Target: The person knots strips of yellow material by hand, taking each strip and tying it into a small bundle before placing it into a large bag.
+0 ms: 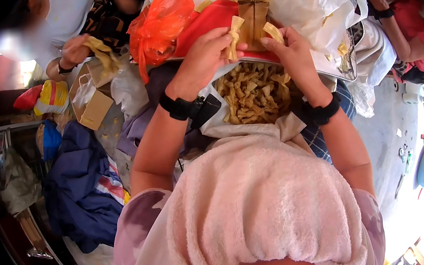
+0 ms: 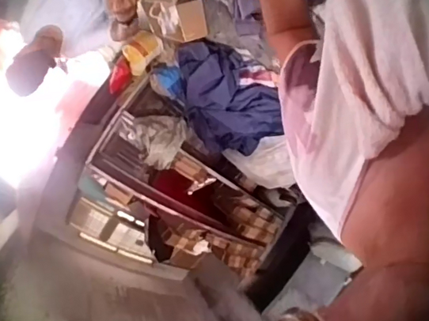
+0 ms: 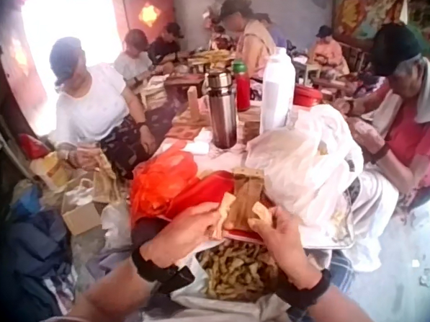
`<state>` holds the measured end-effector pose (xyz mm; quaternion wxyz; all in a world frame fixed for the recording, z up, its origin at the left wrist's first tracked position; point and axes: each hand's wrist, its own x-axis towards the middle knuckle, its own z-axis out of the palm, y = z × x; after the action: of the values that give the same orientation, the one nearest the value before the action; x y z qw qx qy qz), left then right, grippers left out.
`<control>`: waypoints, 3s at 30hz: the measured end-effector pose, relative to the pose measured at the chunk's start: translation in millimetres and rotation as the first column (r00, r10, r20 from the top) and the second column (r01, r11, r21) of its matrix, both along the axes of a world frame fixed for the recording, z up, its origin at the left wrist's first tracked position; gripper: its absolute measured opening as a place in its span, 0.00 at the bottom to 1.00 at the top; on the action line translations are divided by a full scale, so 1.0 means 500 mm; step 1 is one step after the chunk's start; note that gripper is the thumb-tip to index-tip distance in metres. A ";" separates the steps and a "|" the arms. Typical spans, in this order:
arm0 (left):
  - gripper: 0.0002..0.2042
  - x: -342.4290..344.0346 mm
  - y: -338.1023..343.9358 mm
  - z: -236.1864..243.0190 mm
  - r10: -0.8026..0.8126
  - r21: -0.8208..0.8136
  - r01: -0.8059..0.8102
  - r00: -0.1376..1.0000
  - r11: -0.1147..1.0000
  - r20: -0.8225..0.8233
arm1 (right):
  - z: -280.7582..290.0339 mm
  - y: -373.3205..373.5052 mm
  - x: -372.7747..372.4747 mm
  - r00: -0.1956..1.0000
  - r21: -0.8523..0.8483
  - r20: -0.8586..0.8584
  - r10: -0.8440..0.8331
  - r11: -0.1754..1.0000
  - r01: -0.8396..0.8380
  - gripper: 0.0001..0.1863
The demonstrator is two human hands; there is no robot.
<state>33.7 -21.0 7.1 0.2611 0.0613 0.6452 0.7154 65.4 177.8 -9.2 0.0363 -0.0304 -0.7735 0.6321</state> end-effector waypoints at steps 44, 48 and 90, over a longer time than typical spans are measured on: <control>0.07 0.129 0.030 -0.002 -0.166 -0.351 -0.296 0.505 0.888 -0.847 | 0.026 -0.073 0.115 0.939 -0.002 -0.335 0.076 0.997 -0.082 0.09; 0.10 0.131 0.034 0.049 -0.164 -0.265 -0.422 0.260 0.867 -0.952 | 0.087 -0.081 0.107 0.991 -0.609 0.037 0.130 0.789 -0.081 0.07; 0.09 0.152 0.027 0.093 -0.124 -0.286 -0.053 0.815 0.957 -0.567 | 0.120 -0.031 0.121 0.967 -0.458 0.088 0.238 0.872 -0.173 0.09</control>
<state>109.8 -7.3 53.7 0.0721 0.2491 0.7899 0.5557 125.9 162.4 50.9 -0.0941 0.0001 -0.6072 0.7890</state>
